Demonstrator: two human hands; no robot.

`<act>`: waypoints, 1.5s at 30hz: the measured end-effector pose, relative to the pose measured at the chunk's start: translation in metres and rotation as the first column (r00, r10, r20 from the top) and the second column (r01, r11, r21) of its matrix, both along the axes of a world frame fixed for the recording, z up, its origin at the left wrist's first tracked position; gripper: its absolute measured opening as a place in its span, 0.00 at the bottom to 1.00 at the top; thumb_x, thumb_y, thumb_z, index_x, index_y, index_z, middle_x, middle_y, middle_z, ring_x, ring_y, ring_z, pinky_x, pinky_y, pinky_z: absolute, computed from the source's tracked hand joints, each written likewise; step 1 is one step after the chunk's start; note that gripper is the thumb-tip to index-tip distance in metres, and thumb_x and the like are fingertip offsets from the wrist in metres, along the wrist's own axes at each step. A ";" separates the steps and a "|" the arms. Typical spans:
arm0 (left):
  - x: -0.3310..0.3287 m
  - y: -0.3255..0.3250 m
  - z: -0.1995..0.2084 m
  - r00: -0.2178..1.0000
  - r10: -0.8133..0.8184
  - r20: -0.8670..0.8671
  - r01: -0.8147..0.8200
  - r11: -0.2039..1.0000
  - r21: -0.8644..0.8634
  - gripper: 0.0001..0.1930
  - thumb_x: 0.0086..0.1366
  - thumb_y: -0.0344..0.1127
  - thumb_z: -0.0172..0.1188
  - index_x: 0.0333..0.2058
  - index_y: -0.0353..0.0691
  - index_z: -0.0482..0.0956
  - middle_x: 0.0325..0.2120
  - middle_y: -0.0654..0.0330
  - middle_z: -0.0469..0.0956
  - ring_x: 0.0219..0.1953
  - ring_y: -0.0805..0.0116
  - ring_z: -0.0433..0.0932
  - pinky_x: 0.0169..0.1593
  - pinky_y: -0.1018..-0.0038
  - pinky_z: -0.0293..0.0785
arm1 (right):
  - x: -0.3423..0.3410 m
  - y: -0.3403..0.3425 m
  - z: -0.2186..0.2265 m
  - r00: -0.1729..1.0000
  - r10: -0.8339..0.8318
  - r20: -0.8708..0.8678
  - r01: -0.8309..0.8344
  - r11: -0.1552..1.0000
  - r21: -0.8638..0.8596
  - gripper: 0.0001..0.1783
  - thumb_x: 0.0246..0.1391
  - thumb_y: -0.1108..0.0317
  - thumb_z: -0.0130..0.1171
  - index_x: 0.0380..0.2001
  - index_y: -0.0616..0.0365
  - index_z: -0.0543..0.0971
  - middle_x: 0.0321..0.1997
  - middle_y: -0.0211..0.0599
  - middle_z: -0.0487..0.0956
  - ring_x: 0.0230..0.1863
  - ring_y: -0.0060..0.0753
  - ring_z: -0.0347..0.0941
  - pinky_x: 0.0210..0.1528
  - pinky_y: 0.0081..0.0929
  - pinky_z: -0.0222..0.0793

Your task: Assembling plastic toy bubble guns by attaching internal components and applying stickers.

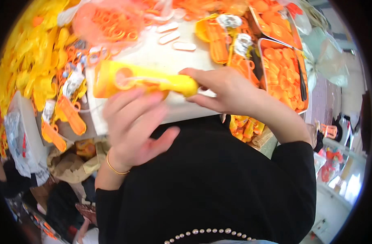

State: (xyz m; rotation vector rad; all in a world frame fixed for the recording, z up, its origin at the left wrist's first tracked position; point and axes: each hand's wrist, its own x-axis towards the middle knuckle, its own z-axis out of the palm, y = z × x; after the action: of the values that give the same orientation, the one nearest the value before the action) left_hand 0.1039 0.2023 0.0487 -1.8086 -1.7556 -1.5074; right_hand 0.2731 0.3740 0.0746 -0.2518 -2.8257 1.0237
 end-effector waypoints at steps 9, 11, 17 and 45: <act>0.020 0.038 -0.007 0.957 -0.252 -0.147 0.135 0.829 -0.544 0.24 0.47 0.40 0.66 0.43 0.38 0.73 0.32 0.58 0.75 0.39 0.60 0.72 0.58 0.59 0.54 | 0.070 0.055 0.021 0.816 -0.481 0.322 0.539 0.834 -0.121 0.20 0.53 0.61 0.54 0.49 0.54 0.74 0.36 0.41 0.79 0.39 0.34 0.76 0.40 0.31 0.71; 0.015 0.039 -0.014 0.976 -0.203 -0.084 0.139 0.865 -0.482 0.25 0.47 0.42 0.66 0.43 0.38 0.72 0.32 0.58 0.75 0.39 0.59 0.72 0.58 0.58 0.54 | 0.125 0.114 -0.008 0.721 -0.679 -0.137 0.690 0.686 0.231 0.15 0.50 0.65 0.54 0.43 0.53 0.76 0.35 0.40 0.78 0.36 0.38 0.75 0.41 0.31 0.72; 0.012 0.045 -0.018 0.982 -0.171 -0.076 0.118 0.880 -0.460 0.24 0.48 0.41 0.65 0.43 0.37 0.72 0.34 0.56 0.74 0.41 0.57 0.71 0.59 0.59 0.55 | 0.138 0.143 -0.043 0.720 -0.690 -0.073 0.555 0.510 0.657 0.13 0.50 0.61 0.56 0.36 0.56 0.78 0.35 0.39 0.77 0.42 0.41 0.72 0.48 0.34 0.67; -0.027 0.010 -0.024 0.999 -0.035 -0.016 0.027 0.939 -0.342 0.26 0.45 0.54 0.67 0.38 0.42 0.76 0.29 0.61 0.76 0.34 0.62 0.74 0.52 0.62 0.61 | 0.004 -0.004 -0.030 0.958 -0.203 0.203 0.252 0.932 -0.261 0.15 0.49 0.75 0.55 0.42 0.56 0.73 0.43 0.39 0.69 0.37 0.33 0.72 0.40 0.29 0.70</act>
State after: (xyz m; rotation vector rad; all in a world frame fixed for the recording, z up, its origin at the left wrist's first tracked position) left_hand 0.0765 0.2125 0.0248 -2.0068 -2.0938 -1.2449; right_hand 0.2771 0.3699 0.0444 -0.7145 -2.6962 1.4108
